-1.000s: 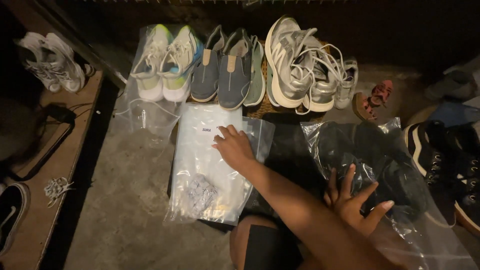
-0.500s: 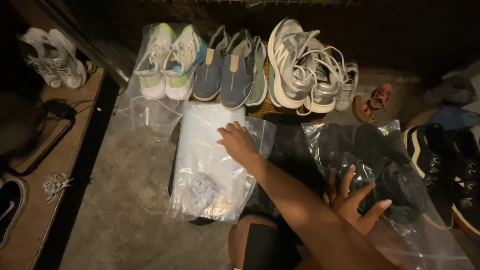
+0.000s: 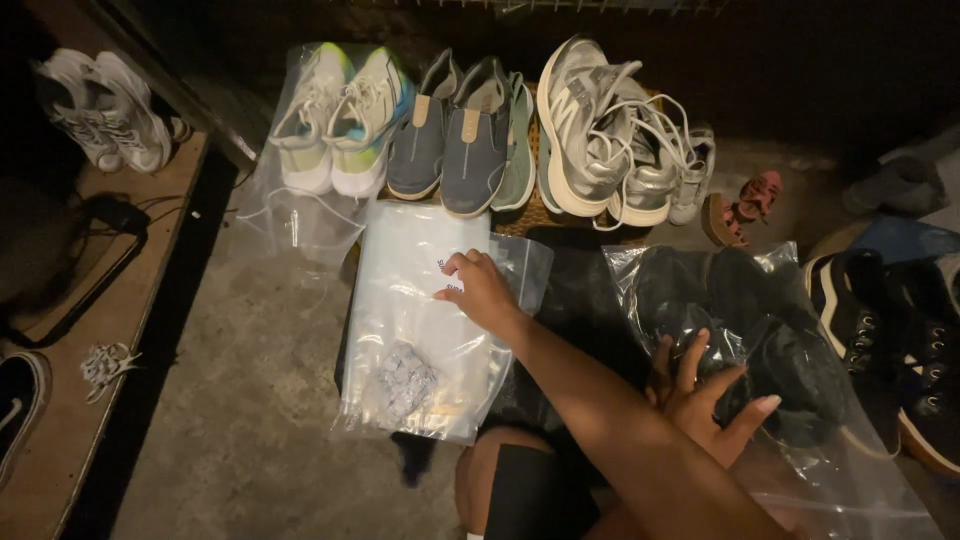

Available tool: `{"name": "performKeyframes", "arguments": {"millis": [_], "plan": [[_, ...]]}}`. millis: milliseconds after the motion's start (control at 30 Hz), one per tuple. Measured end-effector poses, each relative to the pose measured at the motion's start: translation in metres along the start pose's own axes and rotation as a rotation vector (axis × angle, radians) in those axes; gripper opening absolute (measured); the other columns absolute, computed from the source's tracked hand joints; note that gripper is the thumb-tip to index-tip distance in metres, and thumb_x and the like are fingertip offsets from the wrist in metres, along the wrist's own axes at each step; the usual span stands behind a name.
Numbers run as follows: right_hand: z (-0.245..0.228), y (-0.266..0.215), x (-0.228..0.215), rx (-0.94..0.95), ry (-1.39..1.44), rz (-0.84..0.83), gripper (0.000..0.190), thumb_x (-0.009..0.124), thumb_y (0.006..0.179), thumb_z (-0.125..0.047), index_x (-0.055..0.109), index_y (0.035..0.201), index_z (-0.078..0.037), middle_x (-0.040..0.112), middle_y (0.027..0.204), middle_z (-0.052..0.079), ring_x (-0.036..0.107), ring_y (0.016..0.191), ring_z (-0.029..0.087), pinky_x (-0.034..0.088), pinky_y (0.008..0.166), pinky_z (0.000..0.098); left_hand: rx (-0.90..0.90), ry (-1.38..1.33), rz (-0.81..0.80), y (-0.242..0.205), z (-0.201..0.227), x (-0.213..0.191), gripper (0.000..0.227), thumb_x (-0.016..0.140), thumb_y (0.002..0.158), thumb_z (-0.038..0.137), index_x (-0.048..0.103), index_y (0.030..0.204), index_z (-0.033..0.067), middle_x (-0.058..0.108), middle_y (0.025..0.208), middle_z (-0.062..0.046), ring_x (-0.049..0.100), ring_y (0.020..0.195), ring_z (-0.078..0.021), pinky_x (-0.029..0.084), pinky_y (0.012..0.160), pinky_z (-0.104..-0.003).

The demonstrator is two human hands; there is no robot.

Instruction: The person places a pair of black shoes into a clear plastic bag, adds a small white label, and seals the bag. They then press the bag to remove air and smooth the contents.

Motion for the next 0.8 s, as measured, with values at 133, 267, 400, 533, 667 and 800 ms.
{"name": "performKeyframes", "arguments": {"millis": [133,267,400,533,667,800], "plan": [[-0.008,-0.007,-0.007,-0.054,0.038,0.021,0.026,0.08,0.089,-0.031,0.063,0.089,-0.012,0.064,0.093,0.006,0.059,0.094,0.024,0.044,0.075,0.0376,0.147,0.041,0.176,0.003,-0.017,0.009,0.058,0.051,0.09,0.065,0.07,0.125,0.0239,0.038,0.164,0.008,0.021,0.157,-0.0334,0.03,0.112,-0.059],[-0.008,-0.025,-0.028,0.04,0.262,0.028,0.023,0.079,0.092,-0.029,0.064,0.084,-0.013,0.059,0.078,0.0,0.051,0.072,0.015,0.037,0.063,0.0313,0.201,0.062,0.205,0.006,-0.029,0.018,0.051,0.057,0.092,0.059,0.07,0.125,0.0225,0.042,0.163,0.0,0.025,0.154,-0.037,0.025,0.119,-0.054],[0.001,-0.038,-0.064,0.006,0.624,0.145,0.026,0.081,0.089,-0.024,0.061,0.079,-0.011,0.066,0.06,0.0,0.057,0.052,0.007,0.04,0.051,0.0251,0.426,-0.002,0.504,0.015,-0.064,0.042,0.027,0.061,0.103,0.027,0.065,0.123,0.0091,0.052,0.15,-0.014,0.04,0.145,-0.0415,0.027,0.121,-0.056],[-0.005,-0.088,-0.122,0.121,1.057,0.143,0.027,0.078,0.091,-0.012,0.06,0.103,0.003,0.067,0.073,0.013,0.067,0.055,0.016,0.055,0.048,0.0203,0.365,-0.063,0.555,0.011,-0.063,0.034,0.019,0.06,0.104,0.025,0.066,0.112,0.0092,0.055,0.129,-0.014,0.046,0.124,-0.039,0.033,0.106,-0.051],[0.003,-0.155,-0.186,0.186,1.163,0.275,0.02,0.07,0.096,-0.01,0.061,0.105,0.006,0.068,0.081,0.014,0.074,0.067,0.024,0.065,0.06,0.0306,0.277,-0.139,0.623,0.011,-0.064,0.01,0.017,0.059,0.104,0.023,0.067,0.098,0.0094,0.058,0.101,-0.015,0.053,0.095,-0.0359,0.041,0.086,-0.046],[0.041,-0.227,-0.223,0.235,1.139,0.484,0.02,0.068,0.101,-0.015,0.061,0.1,0.004,0.066,0.08,0.014,0.075,0.071,0.028,0.065,0.065,0.0366,0.188,-0.211,0.68,0.016,-0.055,-0.014,0.026,0.058,0.105,0.02,0.068,0.083,0.0095,0.062,0.072,-0.015,0.061,0.066,-0.0329,0.049,0.067,-0.04]]}}
Point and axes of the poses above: each hand's wrist, its own y-axis towards the middle knuckle, its own x-axis out of the palm, z = x × y, the point moved 6 cm from there along y, towards the middle knuckle
